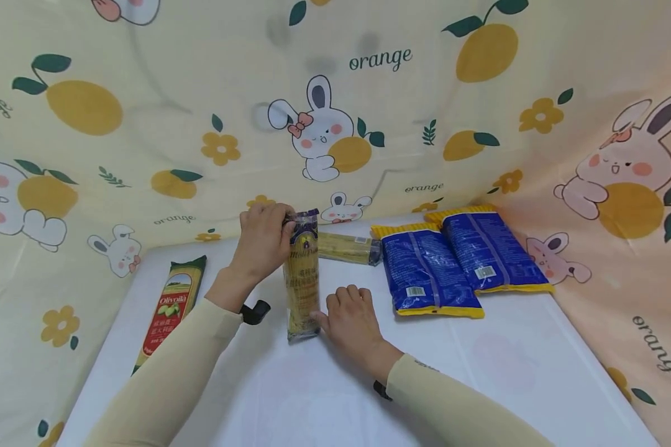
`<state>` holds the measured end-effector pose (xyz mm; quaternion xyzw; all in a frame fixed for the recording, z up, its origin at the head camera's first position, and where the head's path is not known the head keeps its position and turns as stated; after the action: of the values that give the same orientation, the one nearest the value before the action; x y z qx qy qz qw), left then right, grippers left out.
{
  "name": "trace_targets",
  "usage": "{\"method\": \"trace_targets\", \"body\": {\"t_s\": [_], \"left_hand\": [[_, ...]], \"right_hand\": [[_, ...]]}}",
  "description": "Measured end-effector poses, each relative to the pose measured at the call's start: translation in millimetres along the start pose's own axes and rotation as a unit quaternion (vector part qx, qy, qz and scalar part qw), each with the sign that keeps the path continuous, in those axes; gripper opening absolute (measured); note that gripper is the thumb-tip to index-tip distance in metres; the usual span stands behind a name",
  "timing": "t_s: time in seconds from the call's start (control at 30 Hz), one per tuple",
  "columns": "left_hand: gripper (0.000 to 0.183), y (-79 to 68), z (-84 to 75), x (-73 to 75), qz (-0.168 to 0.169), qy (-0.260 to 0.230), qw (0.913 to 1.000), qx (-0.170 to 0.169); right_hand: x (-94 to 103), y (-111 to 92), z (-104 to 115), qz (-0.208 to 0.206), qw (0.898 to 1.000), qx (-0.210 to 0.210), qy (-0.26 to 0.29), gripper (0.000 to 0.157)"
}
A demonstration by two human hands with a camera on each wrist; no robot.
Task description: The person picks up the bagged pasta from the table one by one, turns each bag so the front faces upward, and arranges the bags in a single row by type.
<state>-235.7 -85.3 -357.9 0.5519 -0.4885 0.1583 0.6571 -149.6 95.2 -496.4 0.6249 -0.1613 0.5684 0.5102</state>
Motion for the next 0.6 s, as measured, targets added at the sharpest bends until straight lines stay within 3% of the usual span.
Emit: {"method": "trace_targets", "body": {"t_s": [0.17, 0.33, 0.6], "left_hand": [[0.021, -0.4, 6.5, 2.2, -0.009, -0.021, 0.9991, 0.037], [0.043, -2.0, 8.8, 0.1, -0.011, 0.006, 0.9978, 0.066], [0.050, -7.6, 16.7, -8.7, -0.020, 0.127, 0.9917, 0.014]], "right_hand": [[-5.9, 6.1, -2.7, 0.047, 0.998, -0.033, -0.008, 0.052], [-11.9, 9.1, 4.8, 0.062, 0.998, -0.018, -0.012, 0.057], [-23.6, 11.7, 14.9, 0.093, 0.994, -0.041, 0.038, 0.066]]}}
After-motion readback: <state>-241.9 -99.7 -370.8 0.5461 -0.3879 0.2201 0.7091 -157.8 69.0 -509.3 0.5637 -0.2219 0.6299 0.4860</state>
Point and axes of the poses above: each hand's wrist, its own y-axis towards the middle knuckle, its own x-axis out of the back of the hand, z = x × y, the point moved 2 cm from there along y, towards the middle knuckle, and after that the axes turned 6 degrees about y, right-handed, at the moved point
